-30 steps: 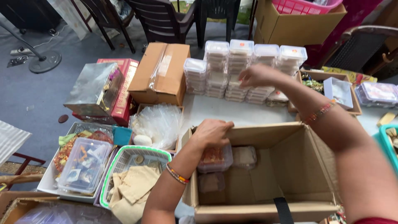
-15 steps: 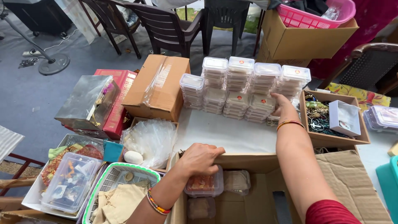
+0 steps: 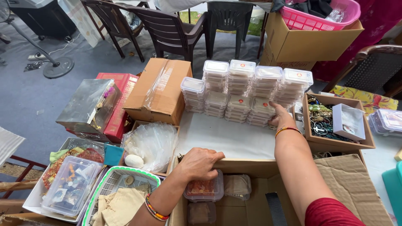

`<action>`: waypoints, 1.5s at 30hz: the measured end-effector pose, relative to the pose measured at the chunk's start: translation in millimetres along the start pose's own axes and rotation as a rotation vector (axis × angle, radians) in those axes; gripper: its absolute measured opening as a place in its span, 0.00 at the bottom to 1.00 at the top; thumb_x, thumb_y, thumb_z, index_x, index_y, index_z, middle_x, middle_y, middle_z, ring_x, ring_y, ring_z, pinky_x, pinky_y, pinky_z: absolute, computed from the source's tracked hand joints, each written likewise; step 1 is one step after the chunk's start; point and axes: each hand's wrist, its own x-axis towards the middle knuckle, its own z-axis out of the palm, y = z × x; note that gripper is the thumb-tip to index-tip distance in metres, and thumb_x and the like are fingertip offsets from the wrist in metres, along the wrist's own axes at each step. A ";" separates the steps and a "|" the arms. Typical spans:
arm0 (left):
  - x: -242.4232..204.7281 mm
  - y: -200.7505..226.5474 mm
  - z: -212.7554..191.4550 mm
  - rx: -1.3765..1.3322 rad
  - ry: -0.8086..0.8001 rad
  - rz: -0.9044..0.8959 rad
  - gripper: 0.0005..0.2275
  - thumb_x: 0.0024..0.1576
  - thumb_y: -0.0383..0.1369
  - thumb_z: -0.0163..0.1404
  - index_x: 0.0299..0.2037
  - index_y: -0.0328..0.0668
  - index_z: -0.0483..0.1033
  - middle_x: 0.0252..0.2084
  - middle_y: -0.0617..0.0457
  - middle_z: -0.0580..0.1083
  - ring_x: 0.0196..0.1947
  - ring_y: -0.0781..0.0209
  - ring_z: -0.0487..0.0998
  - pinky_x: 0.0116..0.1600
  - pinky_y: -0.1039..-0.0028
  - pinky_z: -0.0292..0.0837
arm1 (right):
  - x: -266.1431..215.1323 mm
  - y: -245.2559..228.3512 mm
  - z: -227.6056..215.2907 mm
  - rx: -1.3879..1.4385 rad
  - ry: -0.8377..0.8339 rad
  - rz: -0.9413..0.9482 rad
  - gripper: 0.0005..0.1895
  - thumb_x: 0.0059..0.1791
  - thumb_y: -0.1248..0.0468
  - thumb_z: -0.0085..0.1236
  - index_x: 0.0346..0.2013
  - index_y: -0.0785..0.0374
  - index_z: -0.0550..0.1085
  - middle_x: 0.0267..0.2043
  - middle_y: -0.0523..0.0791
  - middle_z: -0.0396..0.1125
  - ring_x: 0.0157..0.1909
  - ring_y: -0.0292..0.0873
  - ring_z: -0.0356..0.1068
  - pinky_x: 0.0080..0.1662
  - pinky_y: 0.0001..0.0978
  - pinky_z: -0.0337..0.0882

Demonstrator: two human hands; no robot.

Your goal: The person opens a cardboard box and places stacks of small, clear plastic containers inside. They arrange the containers in rows, filling the box with the items from the table.

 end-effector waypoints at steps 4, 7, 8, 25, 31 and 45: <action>-1.5 0.7 0.0 -0.012 0.002 -0.006 0.18 0.44 0.37 0.56 0.45 0.42 0.74 0.35 0.47 0.78 0.39 0.45 0.80 0.41 0.56 0.75 | -49.8 1.1 10.5 -0.035 -0.013 -0.014 0.46 0.45 0.52 0.68 0.71 0.64 0.56 0.70 0.55 0.57 0.70 0.56 0.58 0.69 0.56 0.57; -1.8 1.4 0.4 -0.009 0.001 0.007 0.17 0.44 0.37 0.55 0.44 0.42 0.74 0.35 0.47 0.78 0.39 0.45 0.80 0.41 0.56 0.75 | -65.9 5.2 8.1 -0.091 0.051 0.039 0.45 0.44 0.51 0.67 0.69 0.67 0.59 0.67 0.54 0.62 0.68 0.56 0.62 0.69 0.56 0.57; -2.4 1.9 0.6 -0.009 -0.002 0.003 0.17 0.44 0.37 0.55 0.44 0.43 0.74 0.35 0.47 0.78 0.39 0.45 0.80 0.41 0.57 0.75 | -71.4 6.9 7.6 -0.098 0.059 0.072 0.45 0.44 0.49 0.66 0.68 0.68 0.60 0.66 0.53 0.63 0.68 0.55 0.62 0.69 0.55 0.55; 0.2 -10.4 8.8 -0.034 0.027 0.033 0.19 0.45 0.38 0.56 0.47 0.44 0.75 0.37 0.46 0.78 0.39 0.44 0.80 0.42 0.56 0.75 | -137.8 -22.5 5.8 -0.187 0.067 -0.059 0.40 0.37 0.48 0.58 0.65 0.48 0.64 0.64 0.52 0.65 0.66 0.59 0.61 0.63 0.66 0.58; 2.3 -10.8 18.0 -0.015 0.068 0.037 0.17 0.47 0.36 0.55 0.47 0.44 0.75 0.38 0.46 0.79 0.38 0.44 0.81 0.41 0.55 0.76 | -218.4 -85.9 -6.5 -0.368 -0.358 -0.372 0.35 0.41 0.49 0.60 0.61 0.55 0.68 0.65 0.55 0.63 0.57 0.57 0.67 0.44 0.54 0.66; 5.7 -13.6 42.2 0.225 0.306 -0.009 0.14 0.50 0.29 0.53 0.47 0.45 0.73 0.35 0.48 0.77 0.37 0.48 0.81 0.41 0.57 0.73 | -401.7 150.2 -87.0 -0.821 -0.317 -0.109 0.42 0.38 0.49 0.59 0.64 0.51 0.57 0.59 0.50 0.64 0.60 0.51 0.67 0.60 0.51 0.67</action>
